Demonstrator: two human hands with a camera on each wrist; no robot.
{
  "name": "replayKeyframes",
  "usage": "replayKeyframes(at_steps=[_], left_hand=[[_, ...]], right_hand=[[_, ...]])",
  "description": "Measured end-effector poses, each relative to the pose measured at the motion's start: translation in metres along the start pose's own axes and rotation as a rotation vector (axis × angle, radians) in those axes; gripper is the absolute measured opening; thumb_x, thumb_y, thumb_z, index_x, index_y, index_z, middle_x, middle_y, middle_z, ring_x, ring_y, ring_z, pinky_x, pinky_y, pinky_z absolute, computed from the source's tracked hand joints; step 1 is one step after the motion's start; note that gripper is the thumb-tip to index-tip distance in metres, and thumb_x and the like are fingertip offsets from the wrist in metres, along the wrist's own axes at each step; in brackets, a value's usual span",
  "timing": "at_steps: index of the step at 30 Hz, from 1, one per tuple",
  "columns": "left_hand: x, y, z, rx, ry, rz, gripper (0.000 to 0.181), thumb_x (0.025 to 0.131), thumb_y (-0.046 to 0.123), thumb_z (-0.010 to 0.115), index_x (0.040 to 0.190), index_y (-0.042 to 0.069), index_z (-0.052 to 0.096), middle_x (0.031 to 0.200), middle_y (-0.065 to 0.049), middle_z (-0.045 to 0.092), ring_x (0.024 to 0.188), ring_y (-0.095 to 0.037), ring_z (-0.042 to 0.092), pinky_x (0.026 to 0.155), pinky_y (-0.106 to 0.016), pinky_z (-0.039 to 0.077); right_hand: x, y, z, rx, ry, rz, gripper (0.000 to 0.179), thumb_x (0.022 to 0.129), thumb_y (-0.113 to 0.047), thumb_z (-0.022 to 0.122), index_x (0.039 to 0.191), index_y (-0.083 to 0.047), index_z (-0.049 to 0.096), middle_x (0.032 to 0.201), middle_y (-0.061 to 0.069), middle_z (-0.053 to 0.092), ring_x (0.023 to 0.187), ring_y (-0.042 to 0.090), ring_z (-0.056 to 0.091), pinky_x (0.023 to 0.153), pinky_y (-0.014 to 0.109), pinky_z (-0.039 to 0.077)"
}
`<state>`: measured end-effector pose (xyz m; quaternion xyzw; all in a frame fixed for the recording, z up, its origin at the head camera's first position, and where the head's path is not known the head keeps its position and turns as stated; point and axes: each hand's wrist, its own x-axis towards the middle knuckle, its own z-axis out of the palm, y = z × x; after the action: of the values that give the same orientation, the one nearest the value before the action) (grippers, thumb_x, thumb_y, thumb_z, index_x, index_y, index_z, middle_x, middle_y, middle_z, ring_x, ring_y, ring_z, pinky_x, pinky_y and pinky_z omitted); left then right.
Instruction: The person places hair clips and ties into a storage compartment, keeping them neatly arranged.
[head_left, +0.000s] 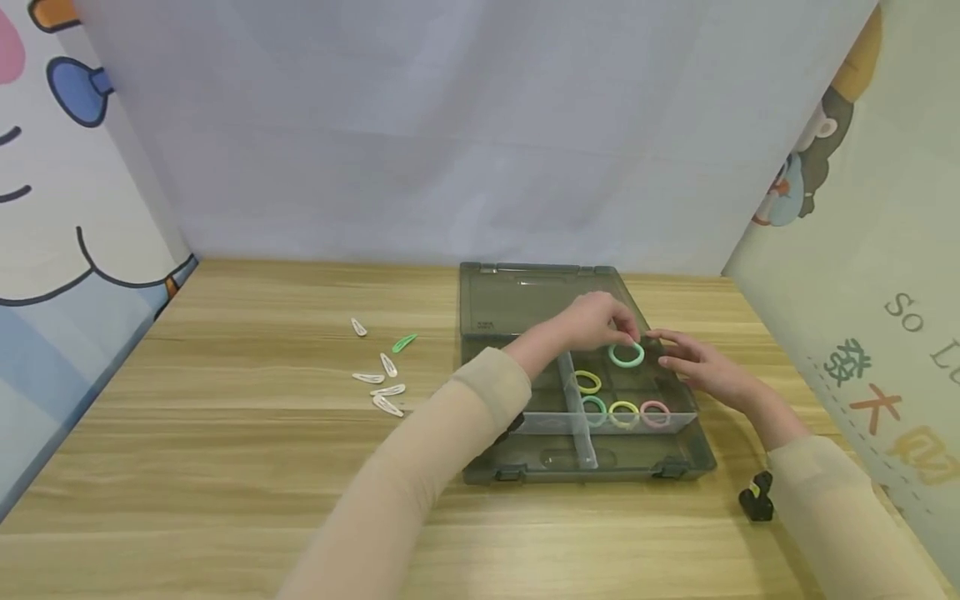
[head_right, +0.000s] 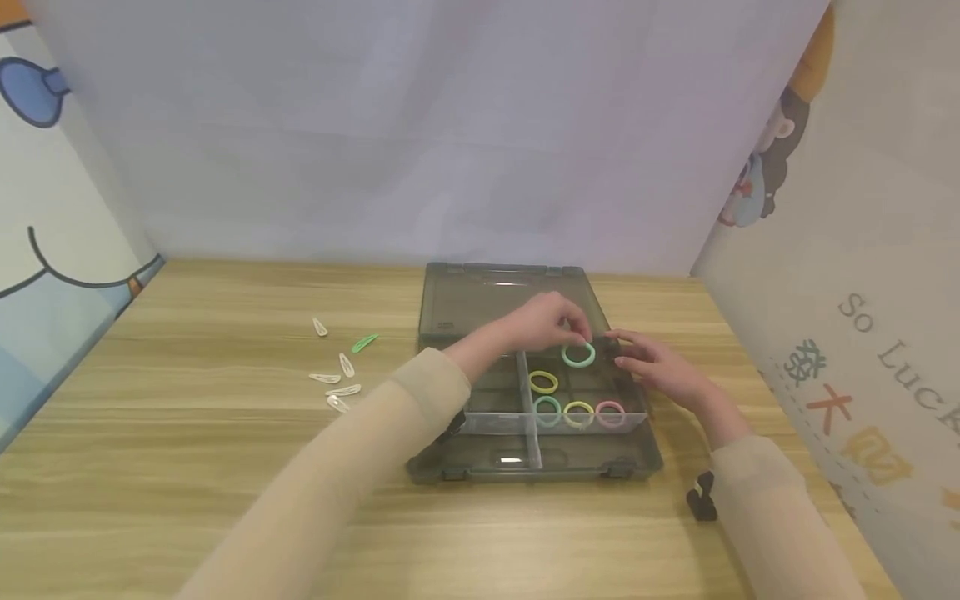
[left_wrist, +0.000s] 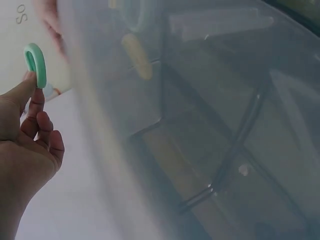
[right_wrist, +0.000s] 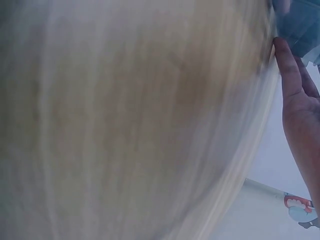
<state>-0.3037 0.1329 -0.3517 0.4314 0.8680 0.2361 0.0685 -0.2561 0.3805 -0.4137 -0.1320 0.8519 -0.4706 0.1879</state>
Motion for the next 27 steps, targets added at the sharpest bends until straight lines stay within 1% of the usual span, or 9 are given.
replayKeyframes(at_steps=[4, 8, 11, 13, 17, 22, 27], left_hand=[[0.004, 0.000, 0.010, 0.012, -0.016, 0.008, 0.014, 0.090, 0.028, 0.064, 0.098, 0.021, 0.072, 0.095, 0.012, 0.070, 0.094, -0.003, 0.059, 0.097, -0.031, 0.038], [0.006, 0.002, 0.018, 0.013, -0.048, 0.021, 0.015, 0.089, 0.030, 0.064, 0.100, 0.023, 0.072, 0.098, 0.012, 0.070, 0.097, -0.003, 0.059, 0.101, -0.035, 0.036], [0.006, 0.002, 0.023, 0.020, -0.074, 0.022, 0.016, 0.088, 0.031, 0.065, 0.100, 0.024, 0.072, 0.096, 0.013, 0.070, 0.096, -0.002, 0.059, 0.100, -0.034, 0.036], [0.006, 0.000, 0.026, 0.041, -0.082, 0.032, 0.016, 0.087, 0.032, 0.066, 0.099, 0.024, 0.073, 0.094, 0.014, 0.069, 0.094, -0.001, 0.059, 0.098, -0.031, 0.037], [0.007, -0.005, 0.034, 0.086, -0.091, 0.072, 0.017, 0.085, 0.034, 0.066, 0.098, 0.026, 0.073, 0.092, 0.016, 0.068, 0.091, 0.001, 0.057, 0.096, -0.030, 0.037], [0.008, -0.012, 0.043, 0.154, -0.080, 0.121, 0.015, 0.084, 0.036, 0.066, 0.096, 0.029, 0.073, 0.090, 0.019, 0.065, 0.088, 0.003, 0.054, 0.095, -0.034, 0.036], [0.004, -0.012, 0.044, 0.214, -0.072, 0.127, 0.015, 0.083, 0.036, 0.066, 0.095, 0.030, 0.074, 0.093, 0.019, 0.064, 0.090, -0.001, 0.049, 0.088, -0.028, 0.035]], right_hand=[[0.000, -0.002, 0.001, 0.005, 0.001, -0.001, 0.057, 0.100, -0.033, 0.045, 0.149, -0.014, 0.022, 0.154, 0.024, 0.013, 0.138, 0.049, 0.015, 0.099, 0.072, 0.018], [-0.002, -0.001, 0.002, 0.015, 0.001, 0.004, 0.058, 0.100, -0.032, 0.045, 0.149, -0.014, 0.021, 0.153, 0.025, 0.015, 0.139, 0.048, 0.013, 0.100, 0.072, 0.017], [-0.002, -0.001, 0.003, 0.020, -0.001, 0.003, 0.058, 0.100, -0.033, 0.045, 0.149, -0.014, 0.021, 0.153, 0.025, 0.015, 0.139, 0.047, 0.012, 0.100, 0.072, 0.017], [-0.002, -0.001, 0.003, 0.021, -0.003, -0.002, 0.058, 0.100, -0.033, 0.045, 0.149, -0.014, 0.021, 0.154, 0.025, 0.014, 0.139, 0.047, 0.012, 0.099, 0.072, 0.017], [-0.001, -0.002, 0.004, 0.026, -0.007, -0.010, 0.058, 0.100, -0.033, 0.045, 0.149, -0.015, 0.022, 0.154, 0.024, 0.012, 0.139, 0.048, 0.011, 0.099, 0.073, 0.016], [0.000, -0.003, 0.004, 0.025, -0.010, -0.008, 0.058, 0.100, -0.034, 0.045, 0.149, -0.014, 0.021, 0.155, 0.023, 0.011, 0.140, 0.047, 0.009, 0.099, 0.073, 0.015], [0.001, -0.004, 0.004, 0.028, -0.012, -0.005, 0.058, 0.100, -0.033, 0.045, 0.149, -0.014, 0.021, 0.155, 0.023, 0.011, 0.139, 0.048, 0.009, 0.099, 0.073, 0.015]])
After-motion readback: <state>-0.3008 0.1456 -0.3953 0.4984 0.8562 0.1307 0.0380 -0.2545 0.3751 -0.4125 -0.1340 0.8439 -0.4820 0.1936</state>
